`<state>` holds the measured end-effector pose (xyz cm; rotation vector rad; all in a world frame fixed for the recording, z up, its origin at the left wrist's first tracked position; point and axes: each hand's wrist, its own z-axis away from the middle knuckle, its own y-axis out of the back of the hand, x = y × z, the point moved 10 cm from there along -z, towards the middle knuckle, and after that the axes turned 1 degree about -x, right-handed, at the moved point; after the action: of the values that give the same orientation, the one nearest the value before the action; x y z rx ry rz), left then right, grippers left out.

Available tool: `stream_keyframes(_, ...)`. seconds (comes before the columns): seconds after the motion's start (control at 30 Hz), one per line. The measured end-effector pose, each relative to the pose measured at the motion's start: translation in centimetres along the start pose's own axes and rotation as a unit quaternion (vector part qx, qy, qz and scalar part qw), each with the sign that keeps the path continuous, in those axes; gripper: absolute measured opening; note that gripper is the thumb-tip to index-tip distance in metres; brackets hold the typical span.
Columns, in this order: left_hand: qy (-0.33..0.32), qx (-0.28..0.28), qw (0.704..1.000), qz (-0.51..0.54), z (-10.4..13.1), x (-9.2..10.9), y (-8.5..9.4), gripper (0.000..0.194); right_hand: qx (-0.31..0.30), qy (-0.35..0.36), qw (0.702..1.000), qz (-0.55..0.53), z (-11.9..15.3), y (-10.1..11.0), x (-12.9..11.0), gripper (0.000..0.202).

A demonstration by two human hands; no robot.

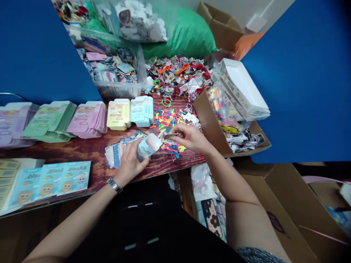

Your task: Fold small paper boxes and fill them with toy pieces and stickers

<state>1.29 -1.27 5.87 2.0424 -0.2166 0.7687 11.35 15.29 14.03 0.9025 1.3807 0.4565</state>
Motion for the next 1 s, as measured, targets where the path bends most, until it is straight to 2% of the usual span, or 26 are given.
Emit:
stream_keyframes(0.1, -0.012, 0.001, 1.000, -0.012, 0.0, 0.6, 0.1, 0.067, -0.047, 0.047, 0.993, 0.098, -0.7, -2.1, -3.0, 0.014)
stream_keyframes(0.27, -0.024, 0.014, 0.999, -0.030, 0.4, 1.3, 0.4, 0.066, -0.125, 0.021, 0.975, 0.181, -1.7, -5.9, -2.7, 0.016)
stream_keyframes(0.43, -0.048, 0.033, 0.997, -0.047, 0.8, 1.4, 0.9, 0.068, -0.161, 0.014, 0.962, 0.218, -2.1, -6.9, -2.5, 0.019)
stream_keyframes(0.57, -0.071, 0.025, 0.994, -0.081, 1.1, 1.9, 0.6, 0.070, -0.180, 0.006, 0.949, 0.258, -2.2, -7.6, -3.1, 0.022)
stream_keyframes(0.67, -0.076, 0.022, 0.994, -0.081, 1.1, 2.2, 0.3, 0.071, -0.152, -0.015, 0.949, 0.274, -2.3, -7.8, -3.2, 0.019)
stream_keyframes(0.77, -0.049, 0.025, 0.998, -0.037, 0.9, 1.5, 0.3, 0.071, -0.103, 0.024, 0.976, 0.193, -2.1, -7.8, -4.2, 0.021)
stream_keyframes(0.83, -0.021, 0.031, 0.999, 0.001, 0.8, 0.7, 0.4, 0.072, -0.041, 0.092, 0.989, 0.107, -1.5, -6.7, -5.5, 0.027)
stream_keyframes(0.9, -0.002, 0.040, 0.999, 0.027, 0.8, 0.0, 0.6, 0.073, 0.047, 0.137, 0.988, 0.052, -0.7, -4.7, -6.2, 0.028)
stream_keyframes(1.0, 0.013, 0.059, 0.997, 0.047, 0.8, -0.3, 1.0, 0.075, 0.145, 0.133, 0.977, 0.078, 0.4, -3.1, -6.1, 0.021)
